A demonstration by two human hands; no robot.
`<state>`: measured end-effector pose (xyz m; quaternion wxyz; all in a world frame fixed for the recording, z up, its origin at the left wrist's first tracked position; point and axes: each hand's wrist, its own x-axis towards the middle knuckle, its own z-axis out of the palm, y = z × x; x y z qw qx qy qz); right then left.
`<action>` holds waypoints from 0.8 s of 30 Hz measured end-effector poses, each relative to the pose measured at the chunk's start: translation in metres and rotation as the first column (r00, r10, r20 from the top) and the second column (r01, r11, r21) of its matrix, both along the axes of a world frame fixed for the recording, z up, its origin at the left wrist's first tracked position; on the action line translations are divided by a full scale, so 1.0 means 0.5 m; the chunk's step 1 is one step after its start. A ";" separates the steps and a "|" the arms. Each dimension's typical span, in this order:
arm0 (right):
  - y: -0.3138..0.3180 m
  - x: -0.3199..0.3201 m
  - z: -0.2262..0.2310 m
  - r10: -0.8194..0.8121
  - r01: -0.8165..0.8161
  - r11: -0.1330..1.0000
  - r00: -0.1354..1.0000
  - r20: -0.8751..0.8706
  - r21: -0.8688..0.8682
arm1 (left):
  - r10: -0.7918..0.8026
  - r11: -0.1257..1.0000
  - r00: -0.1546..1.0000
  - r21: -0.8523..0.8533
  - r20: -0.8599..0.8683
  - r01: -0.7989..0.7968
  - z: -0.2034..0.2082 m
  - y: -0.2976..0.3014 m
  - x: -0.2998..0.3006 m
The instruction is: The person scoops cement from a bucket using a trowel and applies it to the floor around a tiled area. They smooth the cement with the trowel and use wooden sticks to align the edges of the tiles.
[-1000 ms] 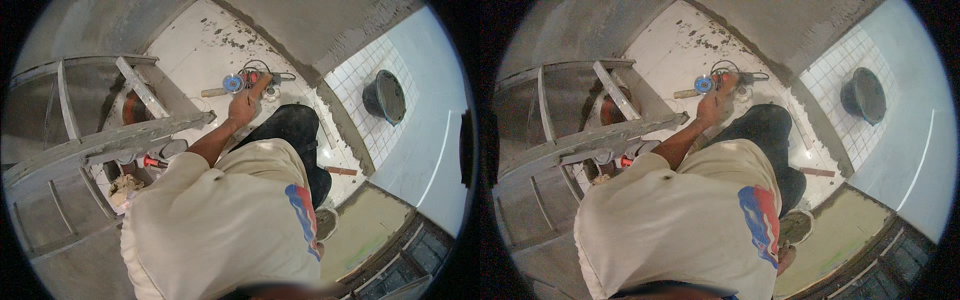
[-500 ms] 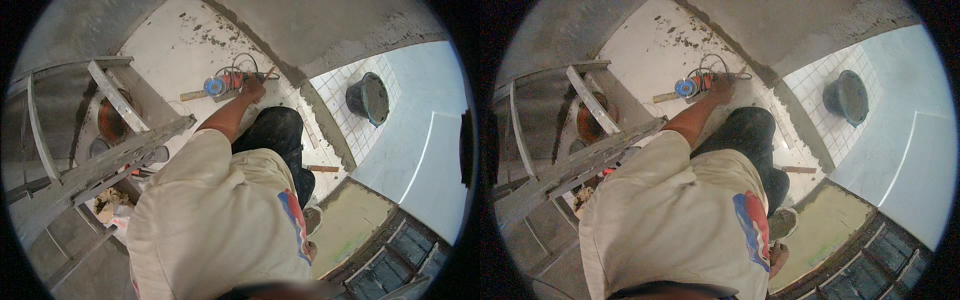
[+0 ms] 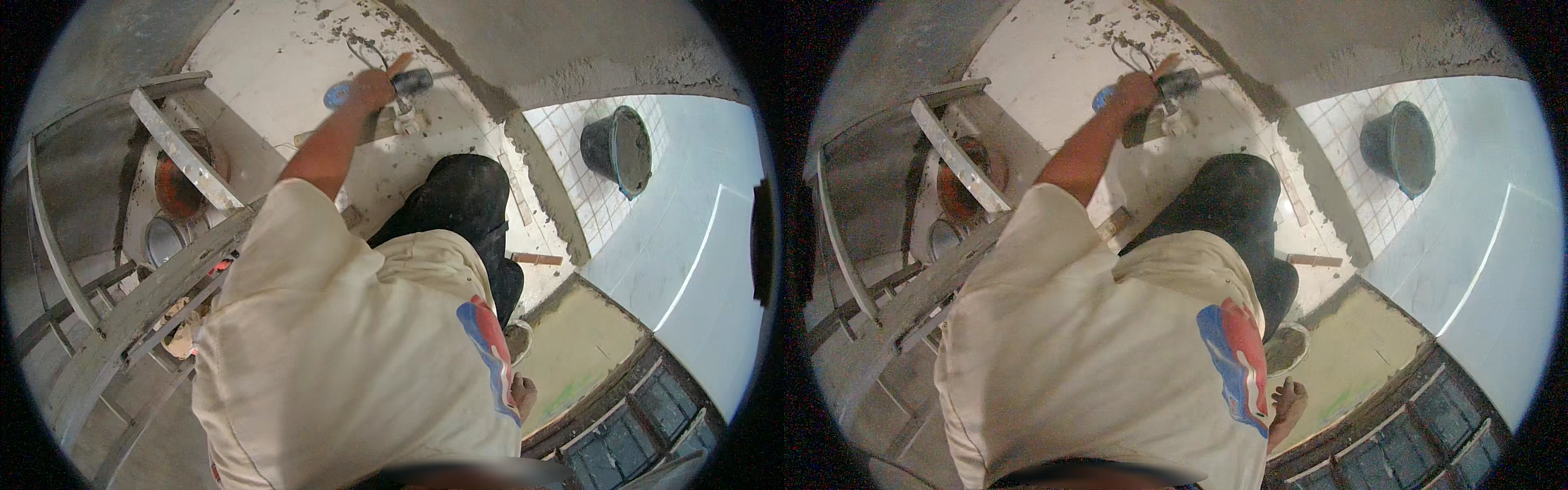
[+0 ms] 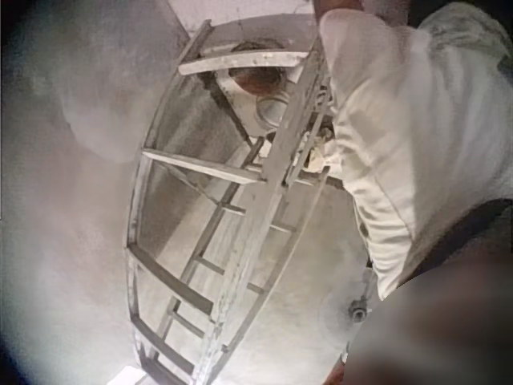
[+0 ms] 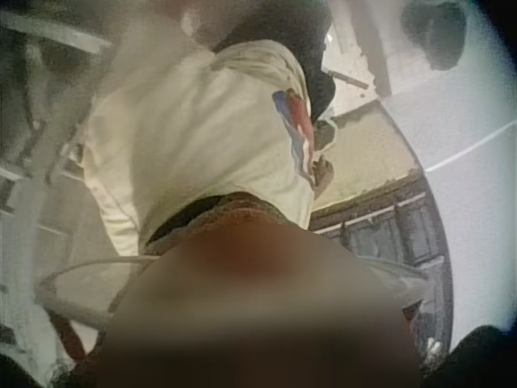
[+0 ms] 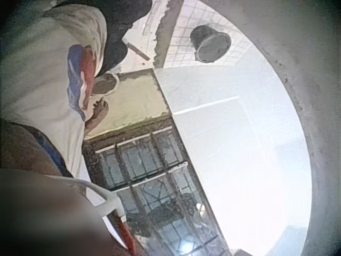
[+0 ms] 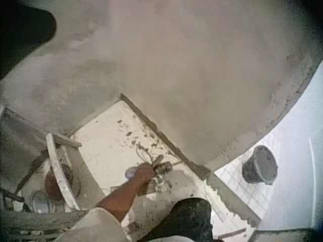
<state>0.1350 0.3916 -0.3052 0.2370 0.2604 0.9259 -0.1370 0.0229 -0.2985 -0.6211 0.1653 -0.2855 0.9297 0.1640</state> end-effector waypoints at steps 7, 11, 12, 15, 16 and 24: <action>0.151 0.040 -0.067 -0.145 0.140 0.989 0.967 0.210 0.037 | 0.058 0.997 0.998 0.058 0.017 -0.059 0.055 -0.032 -0.003; 0.176 0.040 -0.097 -0.182 0.189 0.982 0.965 0.190 -0.015 | 0.160 0.954 0.965 -0.218 -0.207 -0.205 -0.011 -0.008 0.016; 0.159 0.045 -0.094 -0.195 0.199 0.980 0.965 0.175 -0.004 | 0.165 0.967 0.978 -0.173 -0.128 -0.186 0.023 -0.004 0.012; 0.095 0.027 -0.045 -0.204 0.201 0.979 0.966 0.160 0.038 | 0.170 0.984 0.981 -0.068 0.096 -0.164 0.078 -0.031 0.027; 0.093 0.027 -0.035 -0.191 0.182 0.981 0.968 0.163 0.069 | 0.157 0.982 0.984 -0.114 0.084 -0.147 0.061 -0.049 0.053; 0.213 0.088 -0.095 -0.275 0.278 0.960 0.936 0.218 0.022 | 0.500 0.864 0.864 -0.104 0.060 -0.493 -0.009 -0.225 0.279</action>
